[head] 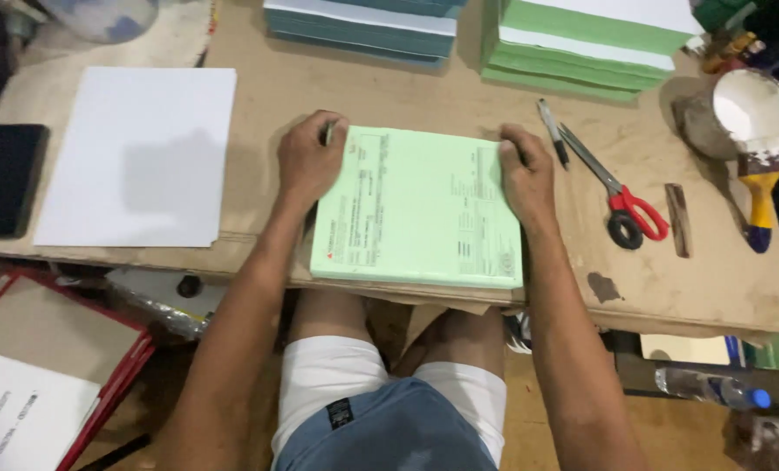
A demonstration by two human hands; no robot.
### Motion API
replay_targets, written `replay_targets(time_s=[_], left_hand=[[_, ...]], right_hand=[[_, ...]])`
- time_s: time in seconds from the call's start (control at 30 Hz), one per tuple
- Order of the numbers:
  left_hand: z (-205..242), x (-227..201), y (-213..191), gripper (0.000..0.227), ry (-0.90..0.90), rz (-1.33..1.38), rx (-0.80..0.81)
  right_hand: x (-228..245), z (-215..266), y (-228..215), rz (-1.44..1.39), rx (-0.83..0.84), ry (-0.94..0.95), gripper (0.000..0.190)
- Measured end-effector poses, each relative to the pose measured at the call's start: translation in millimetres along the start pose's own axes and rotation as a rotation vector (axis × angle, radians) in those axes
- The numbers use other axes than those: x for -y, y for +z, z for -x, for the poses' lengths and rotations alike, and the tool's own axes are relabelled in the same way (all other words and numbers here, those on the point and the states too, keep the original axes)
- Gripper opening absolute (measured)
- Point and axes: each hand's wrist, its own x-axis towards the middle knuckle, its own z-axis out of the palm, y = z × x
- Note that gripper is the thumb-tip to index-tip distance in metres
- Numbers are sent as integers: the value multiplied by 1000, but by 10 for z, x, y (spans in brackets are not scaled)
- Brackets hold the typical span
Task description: The person places a white sheet of paper onto a green document, aligns the edges, and applies glue to the spine using a brush. They then press the paper down, mark the cover with a pen, and trim the edges with scissors.
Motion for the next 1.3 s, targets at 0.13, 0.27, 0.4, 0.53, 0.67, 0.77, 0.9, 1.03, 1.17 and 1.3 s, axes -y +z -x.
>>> replay_targets(time_s=[0.13, 0.27, 0.4, 0.53, 0.67, 0.77, 0.9, 1.03, 1.17, 1.3], left_hand=[[1, -45, -16, 21, -39, 20, -12], [20, -98, -53, 22, -44, 81, -25], [71, -126, -139, 23, -53, 90, 75], [75, -179, -187, 22, -29, 88, 89], [-107, -139, -93, 19, 158, -55, 77], [-311, -95, 197, 17, 414, -281, 73], [-265, -539, 541, 43, 499, -516, 430], [-306, -522, 977, 39, 563, -454, 329], [-204, -547, 1038, 29, 610, -427, 238], [-72, -433, 988, 27, 675, -391, 44]], right_hand=[[141, 87, -43, 62, 39, 75, 17], [53, 86, -45, 44, 10, -3, 14], [176, 149, -34, 24, 6, -28, 15], [140, 240, -85, 0, -32, -78, 20], [525, 498, -152, 22, 32, -13, 46], [1023, 735, -171, 19, 76, 168, 61], [1143, 1133, -314, 139, 140, 171, 38], [1244, 1558, -176, 565, 175, -297, 30], [1227, 1662, 79, 666, 222, -689, 42], [1173, 1693, 170, 705, 184, -751, 37]])
